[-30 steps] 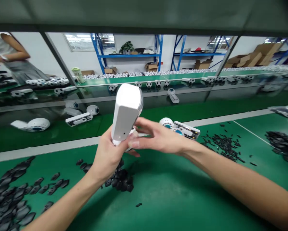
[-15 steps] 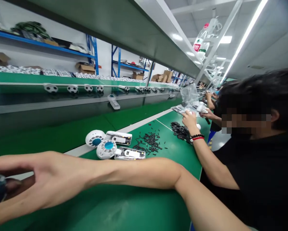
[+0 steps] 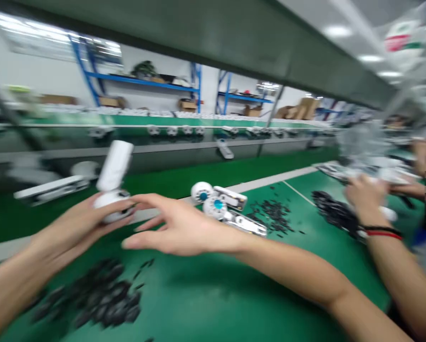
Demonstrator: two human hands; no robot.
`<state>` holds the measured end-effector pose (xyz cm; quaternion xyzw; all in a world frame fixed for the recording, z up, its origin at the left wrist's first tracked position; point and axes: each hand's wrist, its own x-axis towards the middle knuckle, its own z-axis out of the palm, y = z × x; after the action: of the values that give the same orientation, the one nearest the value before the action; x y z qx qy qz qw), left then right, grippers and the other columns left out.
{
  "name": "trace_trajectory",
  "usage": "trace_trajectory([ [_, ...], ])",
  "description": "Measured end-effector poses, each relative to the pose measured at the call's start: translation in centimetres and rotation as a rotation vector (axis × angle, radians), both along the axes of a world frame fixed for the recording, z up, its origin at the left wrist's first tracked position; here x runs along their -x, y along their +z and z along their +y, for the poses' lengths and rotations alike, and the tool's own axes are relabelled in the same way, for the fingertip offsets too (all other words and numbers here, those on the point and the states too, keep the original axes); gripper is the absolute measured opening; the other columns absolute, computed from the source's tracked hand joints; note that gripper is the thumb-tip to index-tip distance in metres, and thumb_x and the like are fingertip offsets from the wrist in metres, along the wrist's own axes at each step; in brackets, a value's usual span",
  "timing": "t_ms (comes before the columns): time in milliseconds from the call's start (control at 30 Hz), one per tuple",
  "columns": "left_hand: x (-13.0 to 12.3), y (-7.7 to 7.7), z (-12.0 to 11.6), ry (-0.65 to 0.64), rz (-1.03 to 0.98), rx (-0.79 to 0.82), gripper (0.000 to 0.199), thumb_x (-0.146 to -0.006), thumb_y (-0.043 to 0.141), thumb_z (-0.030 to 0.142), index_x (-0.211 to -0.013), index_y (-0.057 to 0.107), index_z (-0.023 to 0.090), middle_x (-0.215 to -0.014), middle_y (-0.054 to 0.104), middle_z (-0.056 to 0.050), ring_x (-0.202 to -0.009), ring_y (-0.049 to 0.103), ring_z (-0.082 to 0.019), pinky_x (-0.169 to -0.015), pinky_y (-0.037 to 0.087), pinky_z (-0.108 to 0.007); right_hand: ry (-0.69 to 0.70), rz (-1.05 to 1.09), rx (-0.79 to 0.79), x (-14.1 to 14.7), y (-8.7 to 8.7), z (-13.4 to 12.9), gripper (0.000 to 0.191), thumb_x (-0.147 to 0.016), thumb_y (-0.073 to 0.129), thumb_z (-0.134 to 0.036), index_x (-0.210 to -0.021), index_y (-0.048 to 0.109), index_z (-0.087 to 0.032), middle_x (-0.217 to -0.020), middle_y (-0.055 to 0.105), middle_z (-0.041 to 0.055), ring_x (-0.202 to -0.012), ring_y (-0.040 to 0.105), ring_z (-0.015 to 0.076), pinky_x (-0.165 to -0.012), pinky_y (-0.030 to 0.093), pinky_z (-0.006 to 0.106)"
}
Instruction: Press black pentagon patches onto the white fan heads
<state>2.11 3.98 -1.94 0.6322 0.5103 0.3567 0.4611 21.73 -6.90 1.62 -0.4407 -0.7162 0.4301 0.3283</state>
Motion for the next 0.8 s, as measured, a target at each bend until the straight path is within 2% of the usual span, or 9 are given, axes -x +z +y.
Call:
trace_trajectory([
  [67, 1.7, -0.6, 1.1, 0.002, 0.14, -0.056, 0.075, -0.054, 0.082, 0.063, -0.113, 0.069, 0.017, -0.119, 0.079, -0.019, -0.111, 0.076, -0.043, -0.097, 0.065, -0.055, 0.036, 0.036, 0.006, 0.2, -1.1, -0.1, 0.066, -0.097, 0.079, -0.036, -0.156, 0.055, -0.023, -0.155, 0.064, 0.0072, -0.124, 0.074, 0.0249, -0.082, 0.063, 0.026],
  [133, 2.7, -1.1, 3.2, 0.076, 0.224, -0.131, 0.078, -0.062, 0.077, 0.057, -0.128, 0.066, 0.018, -0.14, 0.071, -0.017, -0.125, 0.07, -0.041, -0.109, 0.058, -0.052, 0.047, 0.024, 0.042, 0.5, -1.7, -0.1, 0.053, -0.095, 0.079, -0.034, -0.145, 0.065, -0.024, -0.146, 0.07, 0.0062, -0.119, 0.076, 0.0244, -0.08, 0.062, 0.028],
  [200, 3.9, -1.3, 5.5, 0.103, 0.318, -0.193, 0.063, -0.075, 0.068, 0.054, -0.126, 0.069, 0.018, -0.14, 0.072, -0.015, -0.129, 0.068, -0.038, -0.113, 0.055, -0.048, 0.064, -0.018, 0.07, 0.8, -1.8, -0.2, 0.038, -0.095, 0.079, -0.035, -0.132, 0.073, -0.025, -0.132, 0.077, 0.0045, -0.113, 0.077, 0.0232, -0.08, 0.06, 0.029],
  [267, 5.2, -1.0, 7.7, 0.158, 0.445, -0.266, 0.057, -0.08, 0.066, 0.05, -0.126, 0.069, 0.015, -0.141, 0.07, -0.02, -0.136, 0.062, -0.042, -0.119, 0.047, -0.052, 0.063, -0.069, 0.064, 1.0, -1.6, -0.4, 0.026, -0.096, 0.077, -0.034, -0.12, 0.078, -0.025, -0.12, 0.081, 0.0024, -0.108, 0.077, 0.0216, -0.081, 0.058, 0.029],
  [367, 6.8, -0.9, 10.1, 0.226, 0.631, -0.356, 0.072, -0.079, 0.072, 0.044, -0.14, 0.062, 0.008, -0.154, 0.057, -0.028, -0.151, 0.043, -0.051, -0.127, 0.032, -0.058, 0.026, -0.13, 0.023, 0.9, -1.3, -0.4, 0.014, -0.098, 0.076, -0.028, -0.111, 0.081, -0.025, -0.113, 0.082, -0.0008, -0.101, 0.077, 0.0189, -0.082, 0.056, 0.031],
  [433, 7.3, -1.4, 11.1, 0.239, 0.725, -0.352, 0.079, -0.079, 0.074, 0.047, -0.143, 0.059, 0.003, -0.15, 0.058, -0.033, -0.148, 0.044, -0.056, -0.124, 0.033, -0.061, -0.004, -0.179, -0.016, 0.8, -1.4, -0.3, 0.011, -0.098, 0.075, -0.023, -0.107, 0.081, -0.023, -0.112, 0.083, -0.0012, -0.1, 0.076, 0.0184, -0.085, 0.055, 0.032],
  [633, 6.1, -3.7, 13.6, 0.28, 0.801, -0.304, 0.062, -0.077, 0.082, 0.049, -0.122, 0.071, 0.009, -0.145, 0.062, -0.031, -0.145, 0.046, -0.056, -0.124, 0.025, -0.064, -0.032, -0.437, -0.057, 0.9, -2.8, 0.3, 0.011, -0.098, 0.076, -0.019, -0.106, 0.083, -0.02, -0.097, 0.083, 0.001, -0.092, 0.077, 0.0215, -0.082, 0.055, 0.035],
  [733, 5.5, -4.1, 15.4, 0.313, 0.697, -0.243, 0.051, -0.064, 0.091, 0.044, -0.099, 0.074, 0.011, -0.125, 0.072, -0.029, -0.138, 0.052, -0.058, -0.119, 0.033, -0.065, 0.025, -0.483, -0.047, 1.2, -3.5, 0.3, 0.013, -0.098, 0.075, -0.019, -0.108, 0.083, -0.02, -0.099, 0.084, 0.001, -0.093, 0.077, 0.0224, -0.082, 0.054, 0.035],
  [800, 5.4, -4.3, 16.3, 0.299, 0.55, -0.247, 0.045, -0.058, 0.093, 0.04, -0.087, 0.072, 0.013, -0.112, 0.074, -0.024, -0.136, 0.055, -0.055, -0.115, 0.04, -0.06, 0.051, -0.496, -0.058, 1.4, -3.8, 0.2, 0.014, -0.099, 0.074, -0.018, -0.109, 0.083, -0.02, -0.102, 0.084, 0.0016, -0.096, 0.077, 0.0228, -0.082, 0.053, 0.034],
])
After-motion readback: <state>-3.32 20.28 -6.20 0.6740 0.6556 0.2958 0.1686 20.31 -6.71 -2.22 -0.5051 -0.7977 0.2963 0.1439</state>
